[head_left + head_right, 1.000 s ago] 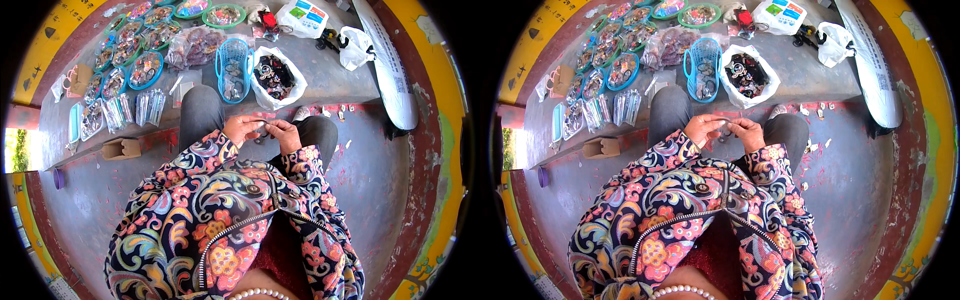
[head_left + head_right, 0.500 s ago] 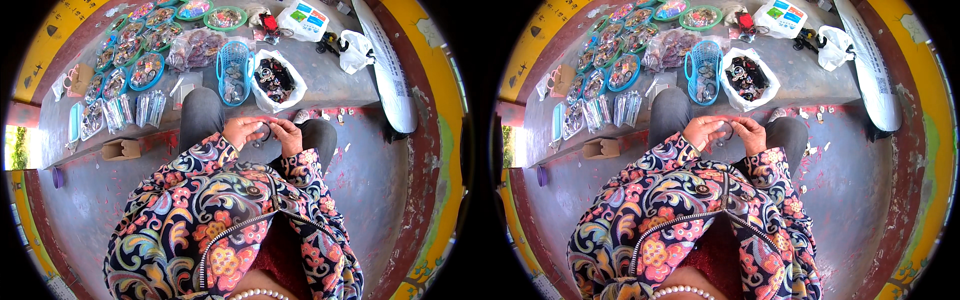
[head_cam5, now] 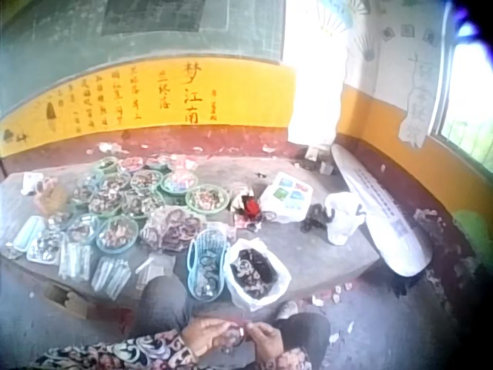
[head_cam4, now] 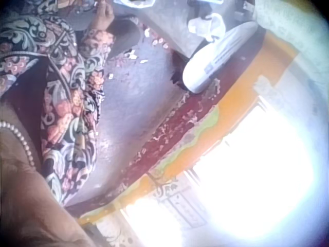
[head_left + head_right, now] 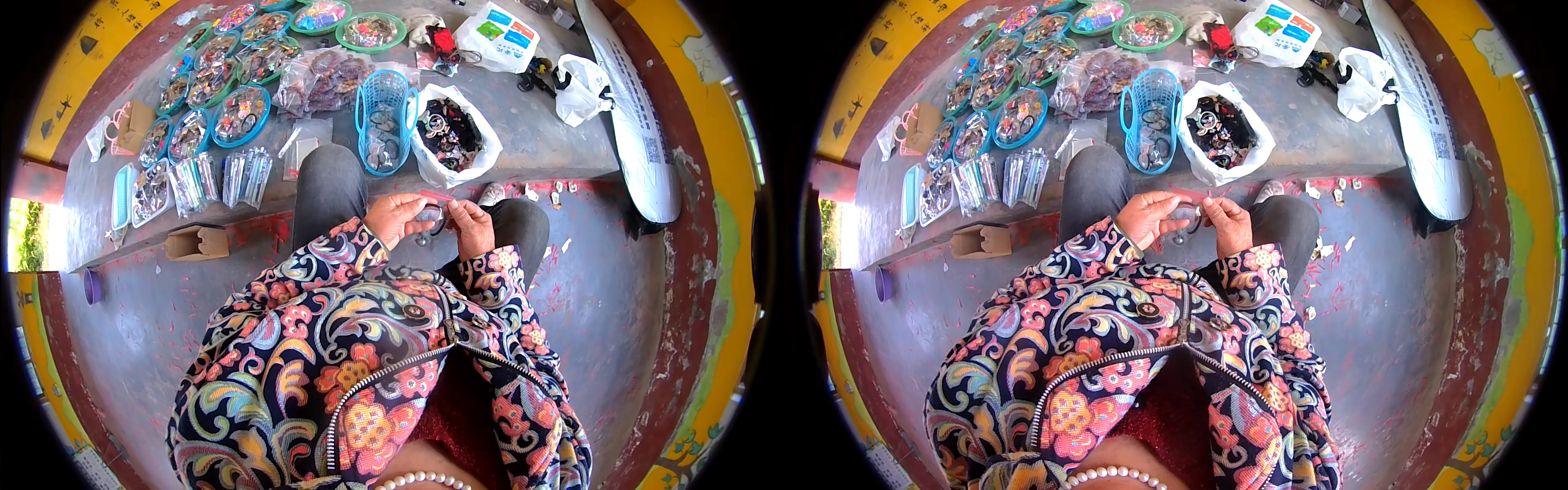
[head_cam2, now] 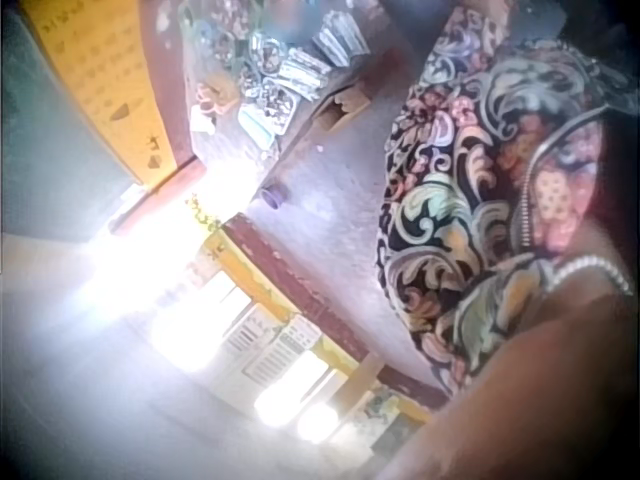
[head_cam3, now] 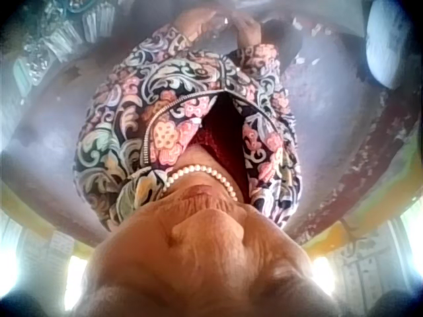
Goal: The person sits on the ground and packs small keychains into clear plastic bags. They pick up a keychain, open a bag, insert the item, and seal it before placing it into a blue basket. The process is repeated for multiple keychains.
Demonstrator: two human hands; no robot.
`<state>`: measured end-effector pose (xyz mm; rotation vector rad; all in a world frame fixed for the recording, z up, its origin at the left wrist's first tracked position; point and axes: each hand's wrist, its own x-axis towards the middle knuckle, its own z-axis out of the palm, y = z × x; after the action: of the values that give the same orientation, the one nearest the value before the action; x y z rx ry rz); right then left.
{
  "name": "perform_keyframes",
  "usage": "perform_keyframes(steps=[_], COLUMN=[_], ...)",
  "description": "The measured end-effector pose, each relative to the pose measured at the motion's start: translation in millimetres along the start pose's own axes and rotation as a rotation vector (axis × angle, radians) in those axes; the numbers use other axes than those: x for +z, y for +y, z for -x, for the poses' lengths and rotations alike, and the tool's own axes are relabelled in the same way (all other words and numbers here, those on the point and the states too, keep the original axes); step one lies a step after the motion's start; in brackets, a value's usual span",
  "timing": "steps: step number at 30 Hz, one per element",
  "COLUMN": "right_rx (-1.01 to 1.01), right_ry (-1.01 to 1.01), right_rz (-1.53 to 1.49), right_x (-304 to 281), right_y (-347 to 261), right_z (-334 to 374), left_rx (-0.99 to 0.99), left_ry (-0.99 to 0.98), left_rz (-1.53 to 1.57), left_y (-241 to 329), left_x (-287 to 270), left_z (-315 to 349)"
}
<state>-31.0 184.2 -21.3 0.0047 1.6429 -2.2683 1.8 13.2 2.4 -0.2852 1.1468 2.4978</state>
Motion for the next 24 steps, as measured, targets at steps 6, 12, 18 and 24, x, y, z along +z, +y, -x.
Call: perform_keyframes(steps=[6,12,18,24], right_rx=[-0.008,-0.194,-0.950,-0.914], right_ry=[0.052,0.197,0.026,0.005], right_rz=[0.051,0.292,1.112,1.254], right_x=[-2.2,1.2,40.9,41.6], right_y=[0.9,-23.8,-64.8,-62.2], right_z=[-1.0,4.4,20.1,25.9], left_rx=[0.005,0.184,0.266,0.538], left_ry=[0.017,-0.003,-0.034,0.012], left_rz=[-0.057,-0.199,-0.569,-0.934], left_y=[6.1,-2.9,10.3,-4.3], left_x=[4.2,-4.3,19.0,8.7], left_z=[7.1,0.6,15.9,9.0])
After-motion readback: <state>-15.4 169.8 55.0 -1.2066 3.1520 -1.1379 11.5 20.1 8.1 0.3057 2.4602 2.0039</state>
